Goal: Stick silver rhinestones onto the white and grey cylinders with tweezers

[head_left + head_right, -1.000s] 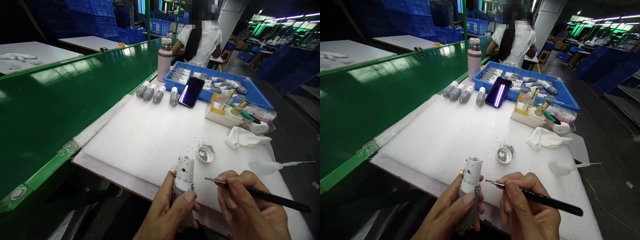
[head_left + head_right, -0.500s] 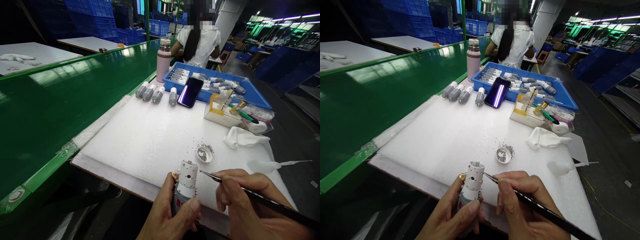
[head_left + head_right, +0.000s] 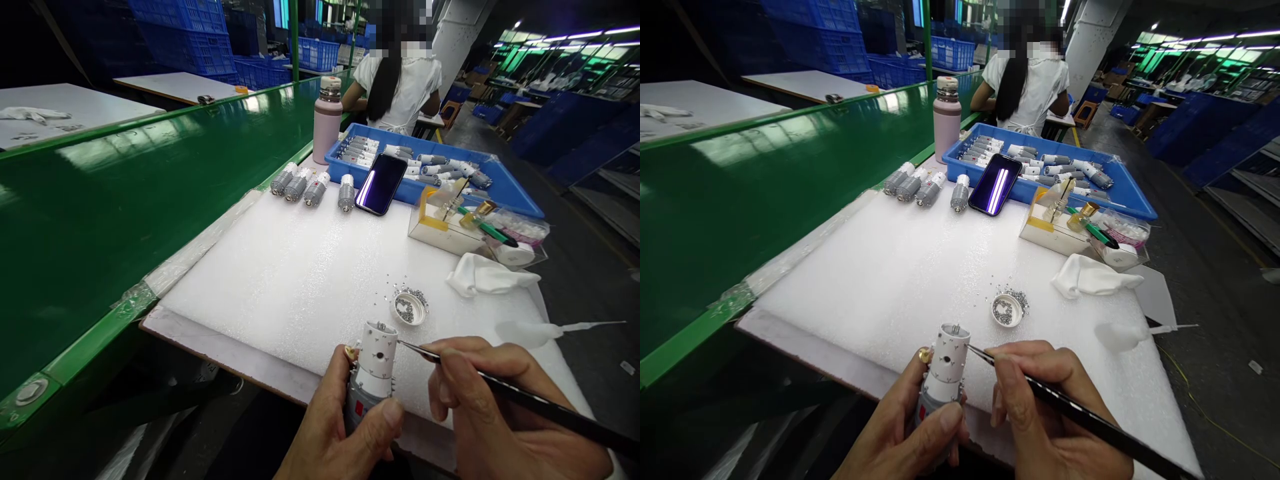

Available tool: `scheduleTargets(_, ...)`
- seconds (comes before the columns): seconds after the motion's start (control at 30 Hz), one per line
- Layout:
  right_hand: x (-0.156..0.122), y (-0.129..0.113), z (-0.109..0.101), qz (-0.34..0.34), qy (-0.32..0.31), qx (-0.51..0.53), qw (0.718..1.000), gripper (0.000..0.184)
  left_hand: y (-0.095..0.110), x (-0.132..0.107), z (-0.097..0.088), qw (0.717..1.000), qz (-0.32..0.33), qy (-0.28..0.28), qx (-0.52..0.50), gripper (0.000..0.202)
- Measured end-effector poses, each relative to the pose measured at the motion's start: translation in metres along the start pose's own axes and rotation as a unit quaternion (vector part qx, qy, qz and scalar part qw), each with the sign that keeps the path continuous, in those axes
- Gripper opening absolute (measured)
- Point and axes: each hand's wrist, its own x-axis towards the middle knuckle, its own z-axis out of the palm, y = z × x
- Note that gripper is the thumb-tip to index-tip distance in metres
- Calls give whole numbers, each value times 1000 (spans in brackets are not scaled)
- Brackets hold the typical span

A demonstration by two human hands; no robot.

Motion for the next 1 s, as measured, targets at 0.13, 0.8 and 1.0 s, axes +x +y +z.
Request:
scheduleTargets(0.13,2,-1,1,6,6,-7,1000,19,1,0,1,1000,16,-1,-4,80)
scheduleTargets(0.8,-1,4,2,17,-17,38,999,14,-7,3,3,986,82,132,59,42)
scheduleTargets(1.0,-1,1,5,32,3,49,998,18,-12,3,0,986,110,124,30,43)
